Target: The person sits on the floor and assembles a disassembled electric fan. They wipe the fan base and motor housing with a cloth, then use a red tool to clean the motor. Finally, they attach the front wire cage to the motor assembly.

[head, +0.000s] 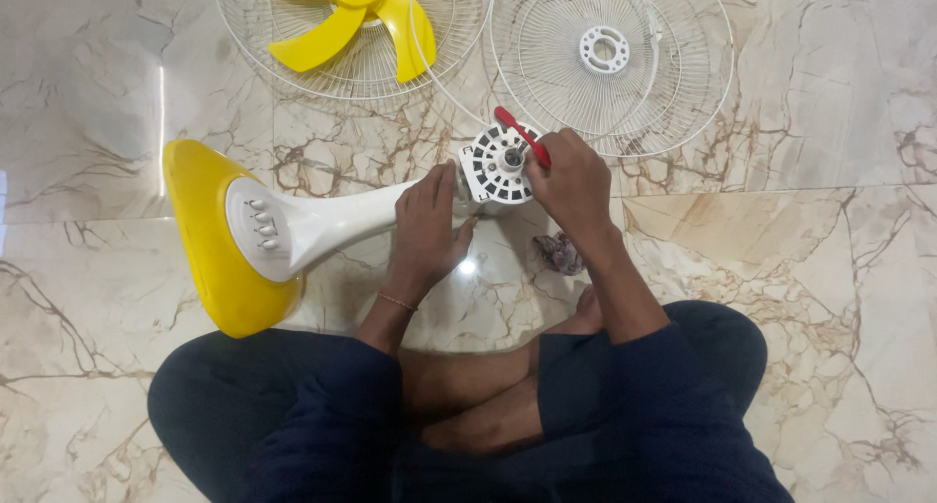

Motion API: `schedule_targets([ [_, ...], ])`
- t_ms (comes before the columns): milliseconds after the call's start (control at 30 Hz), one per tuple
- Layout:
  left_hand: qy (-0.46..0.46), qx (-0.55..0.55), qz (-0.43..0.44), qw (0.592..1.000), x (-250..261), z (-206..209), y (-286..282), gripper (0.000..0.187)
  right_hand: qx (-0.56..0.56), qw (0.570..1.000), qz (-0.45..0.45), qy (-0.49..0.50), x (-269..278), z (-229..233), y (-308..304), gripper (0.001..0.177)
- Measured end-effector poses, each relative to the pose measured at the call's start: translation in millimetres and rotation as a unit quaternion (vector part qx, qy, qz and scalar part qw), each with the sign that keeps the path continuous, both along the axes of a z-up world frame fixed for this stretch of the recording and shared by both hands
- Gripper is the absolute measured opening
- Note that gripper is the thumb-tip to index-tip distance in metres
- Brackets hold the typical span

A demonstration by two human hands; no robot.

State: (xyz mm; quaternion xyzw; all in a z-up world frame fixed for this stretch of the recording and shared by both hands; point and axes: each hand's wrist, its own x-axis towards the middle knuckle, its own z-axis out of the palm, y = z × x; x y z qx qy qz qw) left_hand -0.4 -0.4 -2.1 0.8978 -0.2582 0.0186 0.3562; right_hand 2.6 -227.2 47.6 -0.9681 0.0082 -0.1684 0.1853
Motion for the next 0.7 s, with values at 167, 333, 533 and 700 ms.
schedule_targets([
  [167,-0.001,-0.003,-0.008,1.000,-1.8,-2.7,1.7,0.090,-0.026,0.998,-0.016,0.049,3.8,-0.8,-0.3,0.018],
  [333,-0.009,0.004,-0.010,1.000,-0.6,-6.6,3.1,0.092,-0.023,0.998,-0.007,0.061,8.0,-1.9,-2.6,0.022],
  [533,-0.019,-0.001,-0.011,1.000,-1.4,-6.0,3.5,0.091,-0.026,0.996,0.016,0.087,18.9,-10.5,-14.2,0.023],
  [700,-0.020,-0.003,-0.023,1.000,-3.3,-6.4,7.2,0.093,-0.027,0.990,0.096,0.100,23.3,-9.0,-29.6,0.024],
])
